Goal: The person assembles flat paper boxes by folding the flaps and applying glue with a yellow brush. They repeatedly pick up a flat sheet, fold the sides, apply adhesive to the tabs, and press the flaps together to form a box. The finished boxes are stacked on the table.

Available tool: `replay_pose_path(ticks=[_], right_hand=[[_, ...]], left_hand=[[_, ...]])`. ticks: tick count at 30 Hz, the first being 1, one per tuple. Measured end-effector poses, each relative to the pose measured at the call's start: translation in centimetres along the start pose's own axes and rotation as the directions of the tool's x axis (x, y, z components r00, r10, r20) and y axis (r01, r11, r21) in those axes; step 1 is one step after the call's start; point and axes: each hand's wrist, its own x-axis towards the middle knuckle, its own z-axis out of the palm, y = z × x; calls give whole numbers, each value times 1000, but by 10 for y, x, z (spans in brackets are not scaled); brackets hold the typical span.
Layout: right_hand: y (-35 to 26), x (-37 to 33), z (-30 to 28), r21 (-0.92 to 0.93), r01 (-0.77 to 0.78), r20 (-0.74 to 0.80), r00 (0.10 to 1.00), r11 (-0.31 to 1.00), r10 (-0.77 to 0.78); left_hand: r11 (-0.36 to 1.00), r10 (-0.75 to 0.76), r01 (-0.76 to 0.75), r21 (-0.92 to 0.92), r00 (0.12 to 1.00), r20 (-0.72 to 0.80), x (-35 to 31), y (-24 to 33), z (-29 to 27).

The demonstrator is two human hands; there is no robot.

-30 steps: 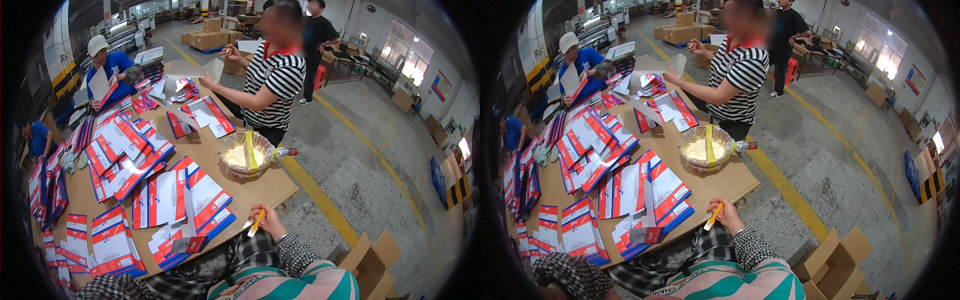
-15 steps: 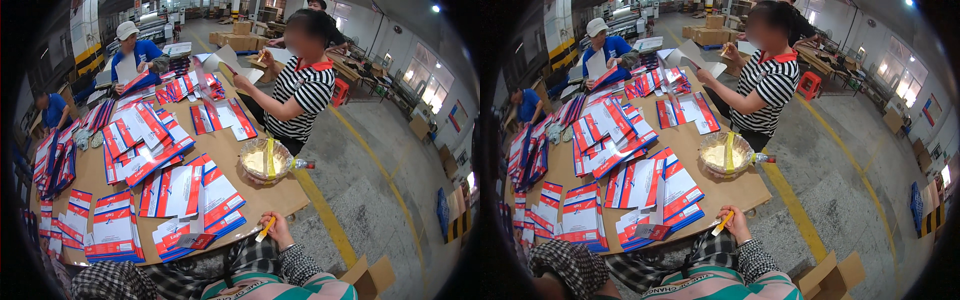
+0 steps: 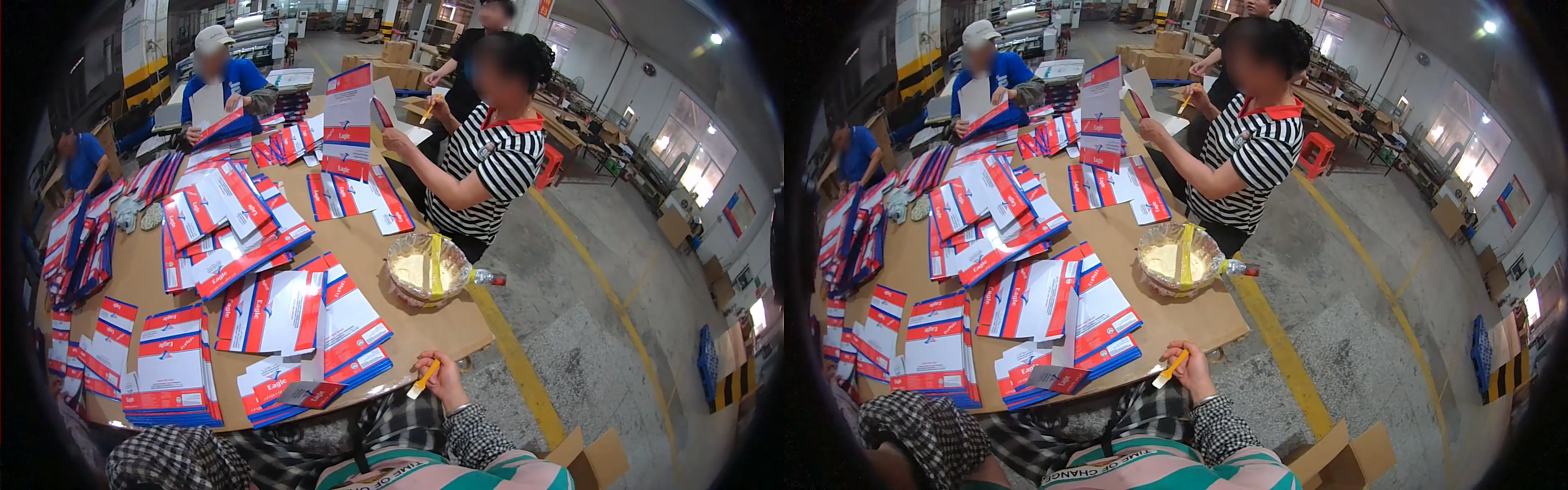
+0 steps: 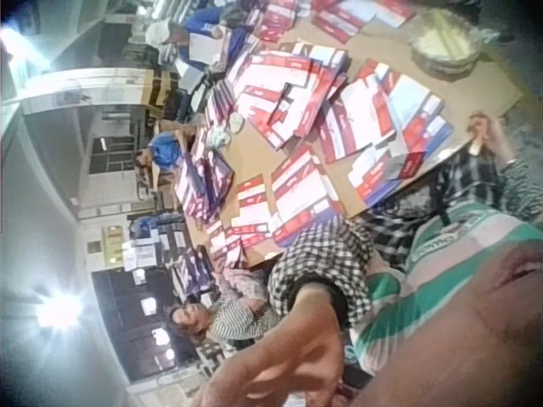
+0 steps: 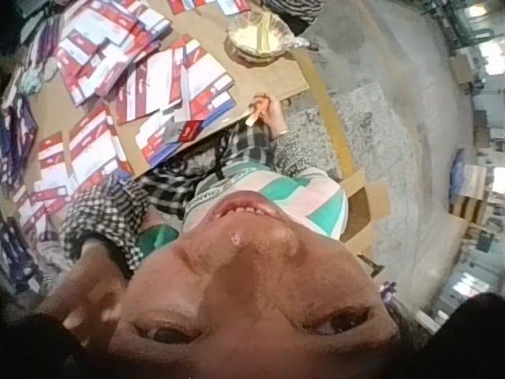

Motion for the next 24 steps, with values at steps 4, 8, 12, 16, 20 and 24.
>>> replay_pose_path(ticks=[4,8,12,16,20,24], right_hand=[[-3,-1,2,-6,-17,-44,999,1000,17],[-2,1,-3,-4,-7,-1,1000,1000,7],[-1,3,-5,-12,-15,-16,1000,1000,15],[-1,2,-5,3,-15,-11,1000,1000,15],[-1,-1,4,-19,-11,-17,1000,1000,11],[-2,-2,1,-3,-14,-20,1000,1000,14]], left_hand=[[981,64,-54,188,997,-50,-4,-12,-6],[933,156,-113,341,982,-103,-7,-17,-5],[861,302,-195,469,939,-163,-6,-25,-1],[914,24,30,404,991,-128,-16,-1,-4],[920,-6,48,388,994,-110,-23,-4,-4],[890,125,-58,451,985,-120,-30,-9,0]])
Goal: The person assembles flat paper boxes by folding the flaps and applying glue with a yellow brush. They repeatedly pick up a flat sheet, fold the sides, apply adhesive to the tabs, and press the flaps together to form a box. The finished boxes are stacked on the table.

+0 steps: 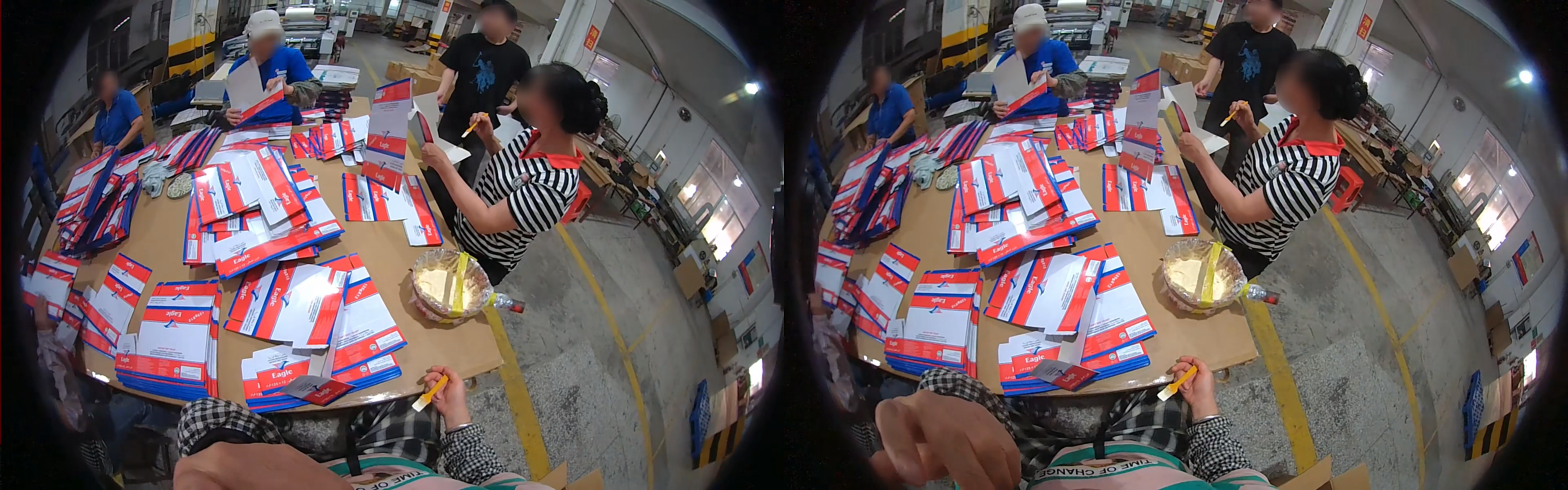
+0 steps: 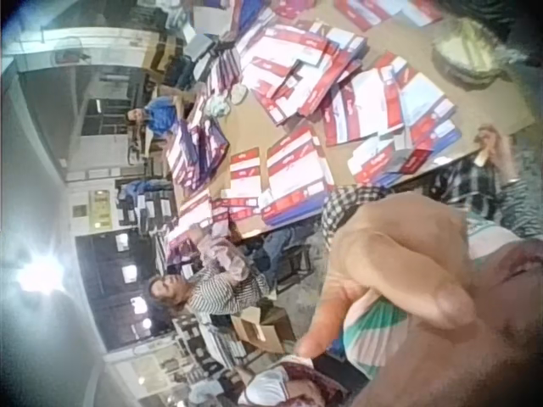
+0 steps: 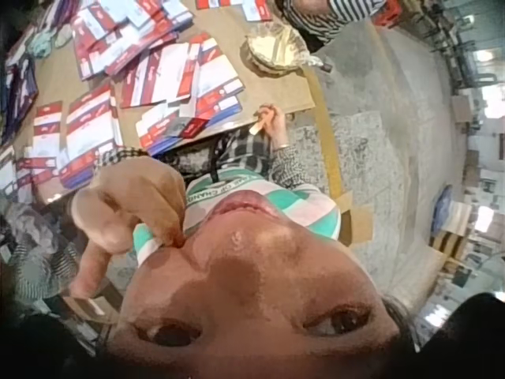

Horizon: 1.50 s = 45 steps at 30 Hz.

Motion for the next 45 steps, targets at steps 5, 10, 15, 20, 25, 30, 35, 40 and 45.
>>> replay_pose_path(ticks=[5,10,15,20,25,30,35,40,45], right_hand=[[3,3,-6,12,17,26,999,1000,-17],[1,0,3,42,11,3,1000,999,-11],[1,-3,3,37,11,10,1000,999,-11],[2,-2,3,32,14,34,999,999,-15],[3,0,-1,-3,20,-11,1000,1000,-20],[1,-2,-3,8,23,-6,1000,1000,-23],[6,9,-2,33,12,31,999,999,-13],[-1,6,7,-94,14,-21,1000,995,-16],[7,2,17,-145,30,-250,966,989,-66]], left_hand=[[991,111,-96,-89,977,183,12,-21,-7],[984,-77,127,-127,939,335,15,-20,-12],[985,-120,162,-64,897,426,16,-19,-16],[994,-112,106,37,964,240,11,-7,-9],[992,26,3,-129,975,219,23,-16,-9],[968,9,50,-247,973,233,27,-17,-8],[967,19,31,-254,981,195,20,-12,-9],[975,57,24,-222,934,353,-5,4,-29],[876,-475,481,27,872,-116,-83,8,-41]])
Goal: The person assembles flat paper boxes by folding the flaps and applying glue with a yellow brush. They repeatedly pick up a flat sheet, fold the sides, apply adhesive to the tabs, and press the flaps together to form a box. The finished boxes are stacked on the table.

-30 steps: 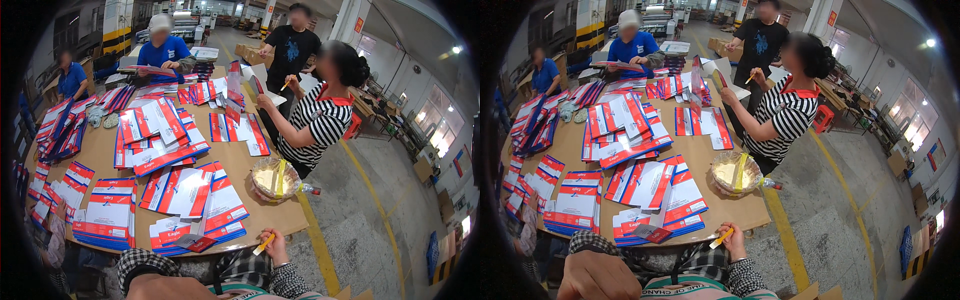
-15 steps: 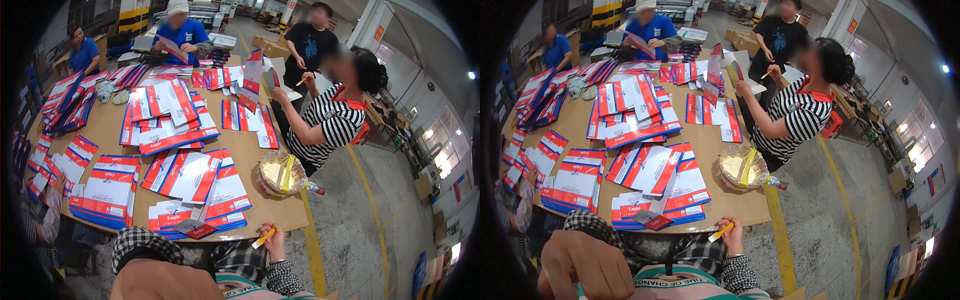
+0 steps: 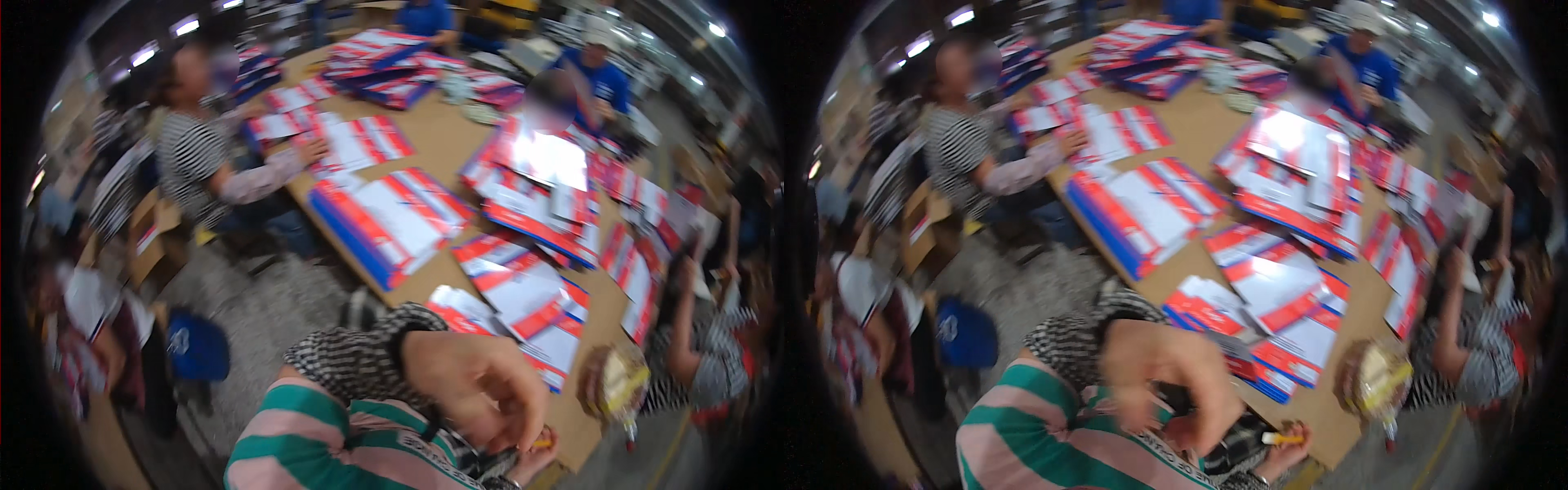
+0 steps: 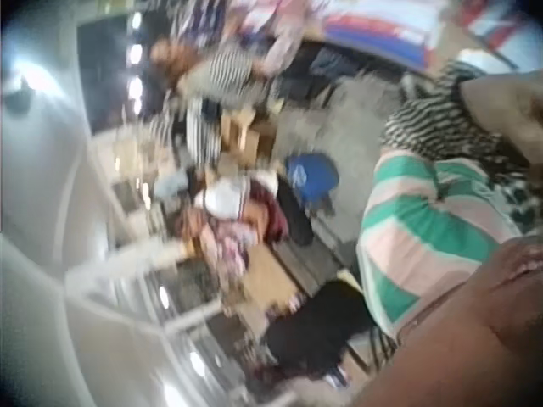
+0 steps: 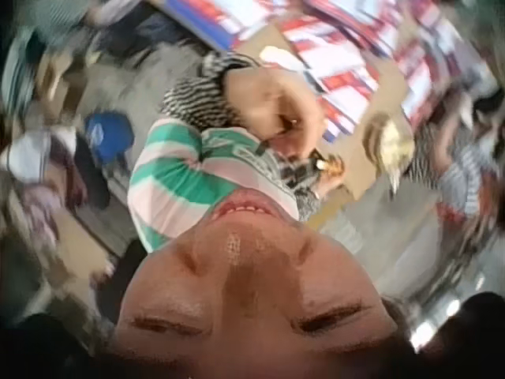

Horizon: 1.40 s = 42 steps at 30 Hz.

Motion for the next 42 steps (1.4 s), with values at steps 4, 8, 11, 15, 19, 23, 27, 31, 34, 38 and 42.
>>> replay_pose_path(ticks=[4,8,11,15,19,23,27,31,34,38,42], right_hand=[[-8,-12,-10,-102,-110,3,994,989,110],[-6,9,-22,-260,71,75,996,963,-53],[-9,24,-32,-196,9,196,980,980,30],[-5,24,-25,29,-46,244,969,999,38],[-4,14,-19,74,-14,152,988,997,3],[-3,16,-17,84,3,193,981,996,-19],[-1,15,-18,104,18,169,985,994,-36],[-2,13,-18,143,8,167,985,990,-32],[-5,11,-17,172,-14,172,985,985,-16],[-12,6,-9,190,-30,230,973,981,-15],[-31,-11,34,159,30,372,924,987,-88]], left_hand=[[919,-344,392,-38,750,-566,-57,-67,-14],[574,-273,806,143,352,-895,-127,-144,-4],[444,-236,890,103,227,-945,-158,-179,13],[569,-180,817,86,227,-957,-140,-174,6],[754,-164,657,-23,153,-975,-117,-163,-18],[856,-393,444,-265,228,-891,-66,-137,-32],[804,-545,410,-430,221,-808,-45,-152,-54],[781,-579,331,-529,66,-813,-40,-164,-62],[808,-549,377,-453,200,-812,-50,-174,-64],[822,-543,281,-494,130,-830,-54,-167,-52],[802,-569,305,-514,126,-813,-61,-175,-54]])
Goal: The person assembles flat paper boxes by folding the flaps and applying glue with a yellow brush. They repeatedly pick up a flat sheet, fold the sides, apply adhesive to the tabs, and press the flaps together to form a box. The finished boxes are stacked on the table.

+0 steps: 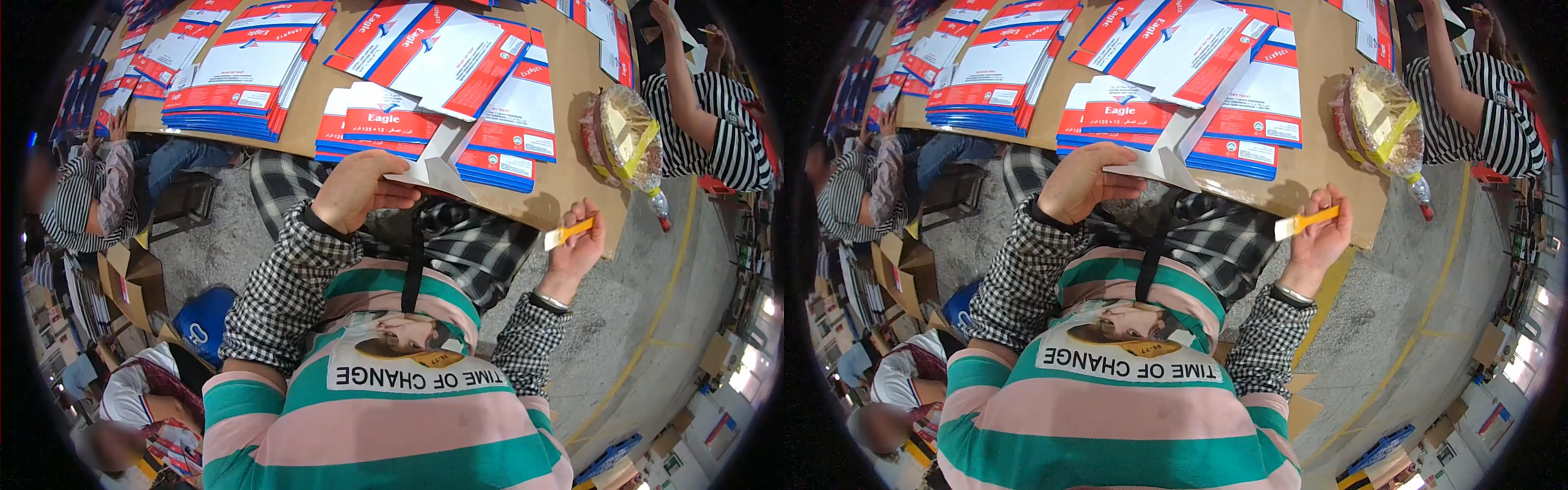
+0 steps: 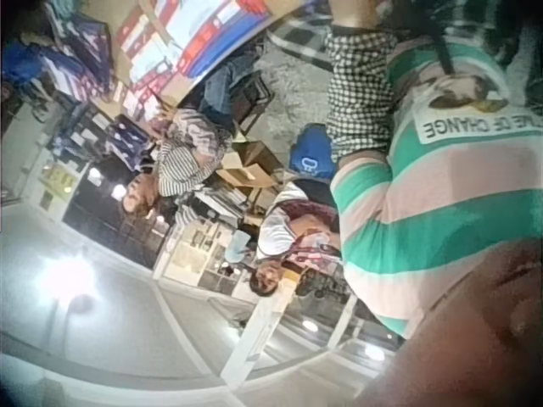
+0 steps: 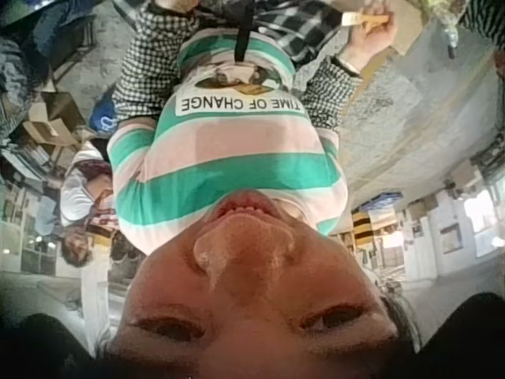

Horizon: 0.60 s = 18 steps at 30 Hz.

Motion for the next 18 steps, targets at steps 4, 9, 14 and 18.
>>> replay_pose_path(ticks=[4,9,14,18], right_hand=[[-17,14,49,108,-50,306,952,993,15],[-30,18,84,-17,157,309,940,987,-144],[-36,10,116,-181,291,393,897,939,-202],[-23,6,133,-412,450,336,883,793,-327]], left_hand=[[988,-53,58,143,998,-36,0,9,1],[863,248,-208,461,968,-27,12,31,-16],[135,631,-363,922,748,203,70,53,-34],[-194,553,-419,887,700,452,97,62,-15]])
